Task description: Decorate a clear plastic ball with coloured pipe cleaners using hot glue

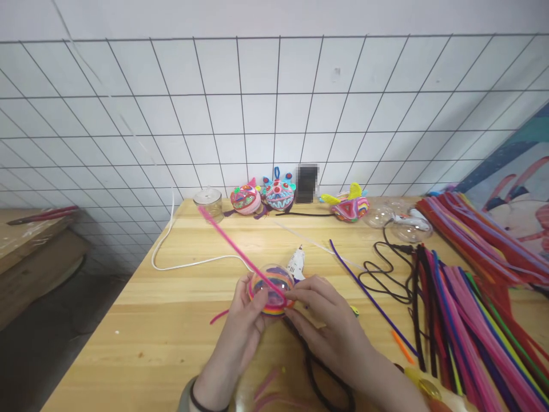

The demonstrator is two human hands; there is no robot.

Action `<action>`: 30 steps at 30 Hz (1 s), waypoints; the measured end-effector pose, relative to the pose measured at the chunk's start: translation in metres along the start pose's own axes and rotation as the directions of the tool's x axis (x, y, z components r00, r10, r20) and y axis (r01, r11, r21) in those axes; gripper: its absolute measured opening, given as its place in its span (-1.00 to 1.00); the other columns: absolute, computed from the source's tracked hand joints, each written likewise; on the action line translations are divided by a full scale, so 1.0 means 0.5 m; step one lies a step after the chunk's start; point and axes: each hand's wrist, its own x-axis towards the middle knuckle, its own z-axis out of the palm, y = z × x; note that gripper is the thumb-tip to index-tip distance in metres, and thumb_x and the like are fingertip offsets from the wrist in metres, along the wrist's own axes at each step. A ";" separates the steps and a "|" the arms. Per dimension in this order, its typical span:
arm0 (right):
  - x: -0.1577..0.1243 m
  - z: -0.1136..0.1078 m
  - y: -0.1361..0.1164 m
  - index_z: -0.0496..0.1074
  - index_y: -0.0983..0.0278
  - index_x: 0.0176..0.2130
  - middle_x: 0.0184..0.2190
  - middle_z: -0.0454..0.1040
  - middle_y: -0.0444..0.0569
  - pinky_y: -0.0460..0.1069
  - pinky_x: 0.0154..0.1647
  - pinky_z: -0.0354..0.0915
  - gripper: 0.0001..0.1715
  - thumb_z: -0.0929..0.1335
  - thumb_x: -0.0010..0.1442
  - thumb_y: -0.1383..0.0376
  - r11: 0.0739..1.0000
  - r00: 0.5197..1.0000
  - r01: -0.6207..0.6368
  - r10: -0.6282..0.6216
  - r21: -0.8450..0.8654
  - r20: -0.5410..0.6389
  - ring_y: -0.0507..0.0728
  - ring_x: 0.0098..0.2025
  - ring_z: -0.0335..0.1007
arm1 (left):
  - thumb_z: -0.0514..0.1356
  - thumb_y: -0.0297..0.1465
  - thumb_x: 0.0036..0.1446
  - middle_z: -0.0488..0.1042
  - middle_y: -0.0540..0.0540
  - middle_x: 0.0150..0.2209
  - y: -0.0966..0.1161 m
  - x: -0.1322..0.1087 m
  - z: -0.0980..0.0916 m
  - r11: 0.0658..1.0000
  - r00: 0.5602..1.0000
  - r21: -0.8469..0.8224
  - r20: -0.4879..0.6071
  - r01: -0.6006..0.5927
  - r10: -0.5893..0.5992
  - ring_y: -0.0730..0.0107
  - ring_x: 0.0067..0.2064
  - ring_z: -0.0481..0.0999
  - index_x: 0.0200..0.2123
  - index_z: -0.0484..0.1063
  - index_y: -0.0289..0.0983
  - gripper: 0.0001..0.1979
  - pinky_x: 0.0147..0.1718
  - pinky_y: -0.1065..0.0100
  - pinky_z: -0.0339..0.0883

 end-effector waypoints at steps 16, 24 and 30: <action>0.008 -0.011 -0.002 0.44 0.17 -0.05 -0.20 0.50 -0.03 -0.02 -0.12 0.37 -0.72 0.29 0.31 0.45 0.971 0.993 -0.119 0.117 0.205 0.024 0.09 -0.14 0.43 | 0.48 -0.47 -0.22 0.56 -0.15 -0.06 -0.016 0.004 -0.006 0.992 0.998 0.108 0.006 -0.070 0.070 0.23 -0.04 0.53 0.01 0.30 -0.21 -0.31 -0.03 0.25 0.37; -0.003 -0.030 0.004 0.45 0.18 -0.04 -0.20 0.49 -0.03 -0.05 -0.15 0.38 -0.70 0.28 0.30 0.47 0.983 0.996 -0.088 0.091 0.161 -0.011 0.08 -0.15 0.43 | 0.47 -0.41 -0.19 0.53 -0.19 -0.02 -0.017 0.005 -0.011 0.988 0.994 0.115 -0.007 -0.103 0.105 0.12 0.02 0.51 0.00 0.35 -0.23 -0.36 0.05 0.11 0.35; -0.026 -0.070 0.051 0.47 0.18 -0.13 -0.25 0.55 -0.04 -0.05 -0.19 0.41 -0.80 0.32 0.27 0.42 0.991 0.975 -0.127 0.118 -0.040 -0.187 0.11 -0.20 0.49 | 0.47 -0.39 -0.20 0.53 -0.16 -0.06 -0.010 0.004 -0.009 0.986 0.986 0.048 -0.043 -0.160 0.162 0.12 -0.07 0.54 -0.03 0.39 -0.20 -0.40 -0.15 0.15 0.49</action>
